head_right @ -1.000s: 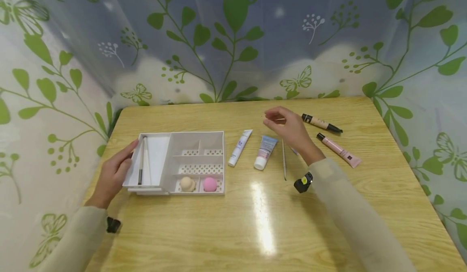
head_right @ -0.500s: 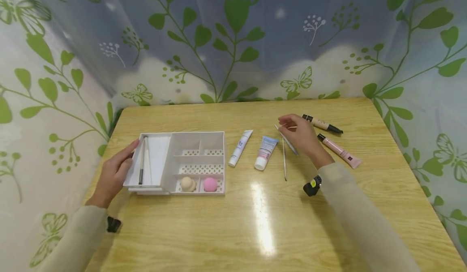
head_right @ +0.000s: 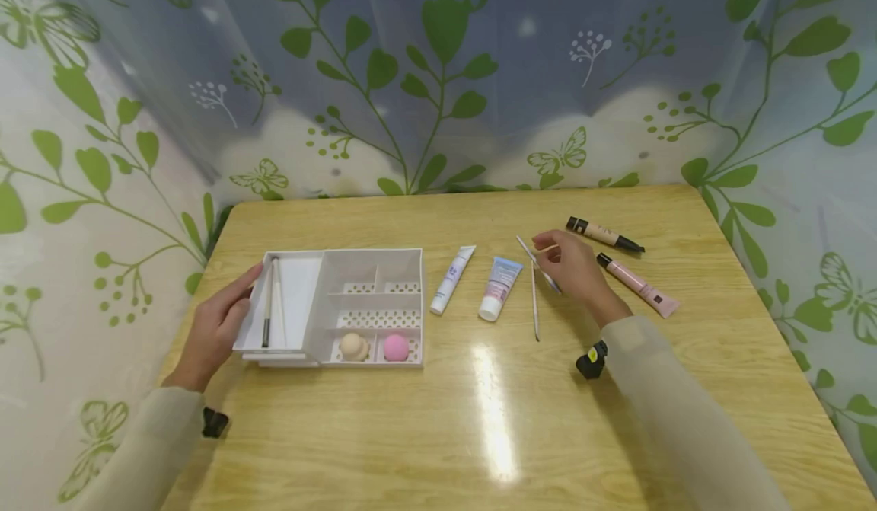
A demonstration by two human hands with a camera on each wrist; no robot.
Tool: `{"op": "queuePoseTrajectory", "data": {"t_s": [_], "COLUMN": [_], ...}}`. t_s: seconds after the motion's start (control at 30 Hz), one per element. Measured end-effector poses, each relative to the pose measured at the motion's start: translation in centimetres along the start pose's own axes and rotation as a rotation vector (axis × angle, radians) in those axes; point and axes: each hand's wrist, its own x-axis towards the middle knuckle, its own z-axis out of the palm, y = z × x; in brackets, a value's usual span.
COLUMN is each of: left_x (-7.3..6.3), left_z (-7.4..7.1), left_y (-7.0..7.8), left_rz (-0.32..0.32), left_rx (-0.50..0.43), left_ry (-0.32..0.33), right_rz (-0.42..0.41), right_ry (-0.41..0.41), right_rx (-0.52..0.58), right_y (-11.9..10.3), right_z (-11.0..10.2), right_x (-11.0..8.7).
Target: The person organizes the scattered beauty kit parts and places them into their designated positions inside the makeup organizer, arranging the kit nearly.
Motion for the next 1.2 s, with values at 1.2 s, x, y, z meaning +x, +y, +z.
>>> {"op": "queuePoseTrajectory", "data": {"t_s": [1.2], "left_x": [0.0], "left_z": [0.2], "left_y": [-0.2], "left_rz": [0.01], "left_rx": [-0.031], "left_ry": [0.02], "right_rz": [0.015], "right_ry": [0.106], "right_rx": [-0.186], "right_y": [-0.2], "right_z": [1.4], "right_x": [0.2]}}
